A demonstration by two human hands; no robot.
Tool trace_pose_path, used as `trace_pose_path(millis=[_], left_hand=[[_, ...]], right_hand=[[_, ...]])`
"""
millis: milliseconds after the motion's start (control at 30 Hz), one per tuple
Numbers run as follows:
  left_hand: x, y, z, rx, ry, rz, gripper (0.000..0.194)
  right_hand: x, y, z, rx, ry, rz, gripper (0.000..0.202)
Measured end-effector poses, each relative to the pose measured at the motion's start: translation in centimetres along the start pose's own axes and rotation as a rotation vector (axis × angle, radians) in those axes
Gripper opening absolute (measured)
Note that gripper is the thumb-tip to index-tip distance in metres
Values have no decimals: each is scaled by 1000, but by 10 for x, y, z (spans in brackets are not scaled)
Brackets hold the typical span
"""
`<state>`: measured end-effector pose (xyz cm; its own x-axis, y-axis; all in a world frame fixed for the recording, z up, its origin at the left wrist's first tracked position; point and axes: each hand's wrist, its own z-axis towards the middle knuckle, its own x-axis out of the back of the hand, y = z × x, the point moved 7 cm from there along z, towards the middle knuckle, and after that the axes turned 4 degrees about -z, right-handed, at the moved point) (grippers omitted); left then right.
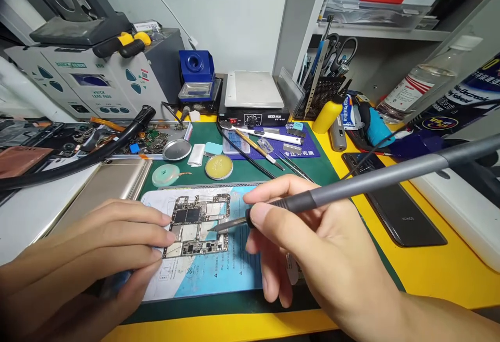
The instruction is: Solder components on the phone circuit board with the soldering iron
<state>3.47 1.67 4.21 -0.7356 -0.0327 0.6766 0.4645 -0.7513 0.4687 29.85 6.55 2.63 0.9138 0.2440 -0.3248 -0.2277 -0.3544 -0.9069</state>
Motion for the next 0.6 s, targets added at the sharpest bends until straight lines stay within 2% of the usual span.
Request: trace_pose_path(millis=[100, 267, 467, 600], left_hand=[[0, 4, 9, -2, 34, -55, 31], [-1, 10, 17, -26, 77, -6, 32], [-6, 12, 20, -35, 20, -18, 31], [-6, 10, 14, -12, 58, -36, 30]], right_hand=[[0, -2, 1, 40, -2, -15, 19], [5, 1, 1, 45, 48, -72, 28], [8, 2, -5, 140, 87, -128, 18], [8, 5, -6, 133, 84, -180, 20]])
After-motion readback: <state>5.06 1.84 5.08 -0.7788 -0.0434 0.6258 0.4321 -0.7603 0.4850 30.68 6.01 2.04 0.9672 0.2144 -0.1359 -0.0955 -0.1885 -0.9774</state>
